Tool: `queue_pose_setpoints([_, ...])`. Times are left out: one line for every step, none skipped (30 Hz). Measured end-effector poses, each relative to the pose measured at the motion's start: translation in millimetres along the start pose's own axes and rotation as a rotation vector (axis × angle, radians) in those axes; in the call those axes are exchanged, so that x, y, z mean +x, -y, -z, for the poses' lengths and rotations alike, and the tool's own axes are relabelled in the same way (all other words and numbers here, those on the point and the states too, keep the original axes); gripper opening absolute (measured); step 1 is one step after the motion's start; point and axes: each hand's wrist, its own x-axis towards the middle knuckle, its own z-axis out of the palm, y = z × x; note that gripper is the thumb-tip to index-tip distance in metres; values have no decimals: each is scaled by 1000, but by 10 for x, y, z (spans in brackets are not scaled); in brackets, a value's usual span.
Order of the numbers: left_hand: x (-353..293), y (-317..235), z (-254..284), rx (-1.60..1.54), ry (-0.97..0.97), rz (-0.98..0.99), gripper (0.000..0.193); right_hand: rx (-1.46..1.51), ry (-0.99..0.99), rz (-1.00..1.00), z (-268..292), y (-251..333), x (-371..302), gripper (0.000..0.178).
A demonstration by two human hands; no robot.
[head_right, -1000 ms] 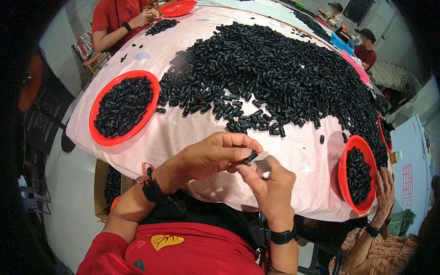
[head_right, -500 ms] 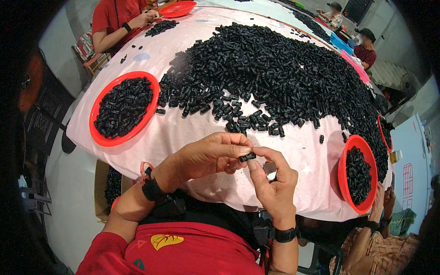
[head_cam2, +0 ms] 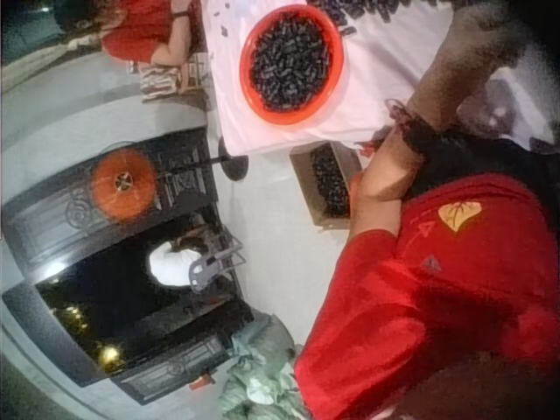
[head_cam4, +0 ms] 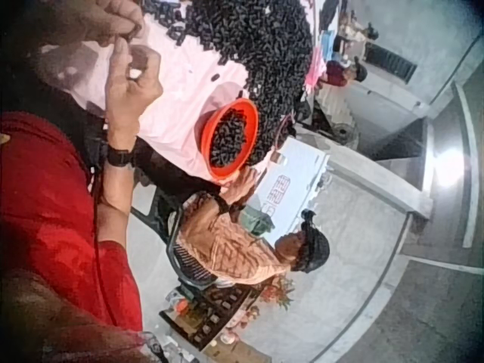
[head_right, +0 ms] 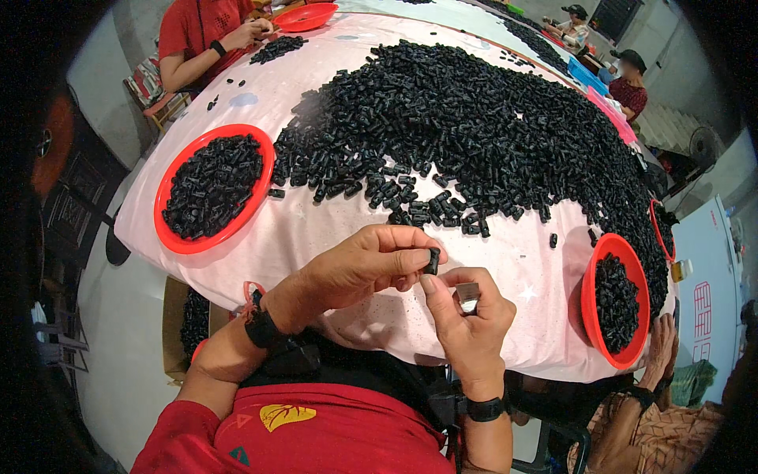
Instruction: Sorting and inspecting small black plastic or rubber shoe components at a large production table.
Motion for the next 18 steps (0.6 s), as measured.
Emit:
queue_pose_setpoints([4,-1,-2,-5,-3,18,24,-2,-1,-1,18,0,6,16])
queue_pose_setpoints([6,-1,5,-6,-4,19,24,-24,25,7,32,-1,20,19])
queue_pose_setpoints([7,0,15,-27,23,34,24,-46,52,14,38,-3,30,21])
queue_pose_setpoints([6,3,22,-48,49,50,25,-46,53,13,36,-5,34,21])
queue_pose_setpoints([6,3,12,-49,51,51,25,-22,90,-33,39,-11,34,25])
queue_pose_setpoints([3,-3,-5,-40,57,56,25,3,127,-80,41,-19,33,28])
queue_pose_setpoints([3,-2,-14,-32,63,62,25,1,126,-81,45,-32,29,28])
queue_pose_setpoints([3,2,-8,-32,63,62,25,2,134,-89,44,-45,28,30])
queue_pose_setpoints([5,9,2,-28,80,57,26,2,142,-97,47,-53,27,32])
queue_pose_setpoints([6,15,9,-24,99,51,26,1,142,-97,55,-51,28,32])
queue_pose_setpoints([5,17,15,-24,99,52,26,-14,154,-99,63,-44,34,33])
queue_pose_setpoints([4,18,18,-23,111,54,27,-28,166,-100,68,-41,37,35])
queue_pose_setpoints([4,20,20,-21,124,56,28,-29,166,-100,64,-47,32,35])
queue_pose_setpoints([5,20,18,-21,125,56,28,-6,177,-129,57,-59,22,35])
queue_pose_setpoints([5,20,13,-7,120,56,28,17,188,-157,51,-65,16,36])
queue_pose_setpoints([6,20,11,8,115,57,29,17,187,-157,47,-63,18,36])
queue_pose_setpoints([5,21,11,7,115,57,29,15,186,-148,42,-59,21,36])
queue_pose_setpoints([4,23,11,9,117,55,29,14,186,-139,39,-56,24,36])
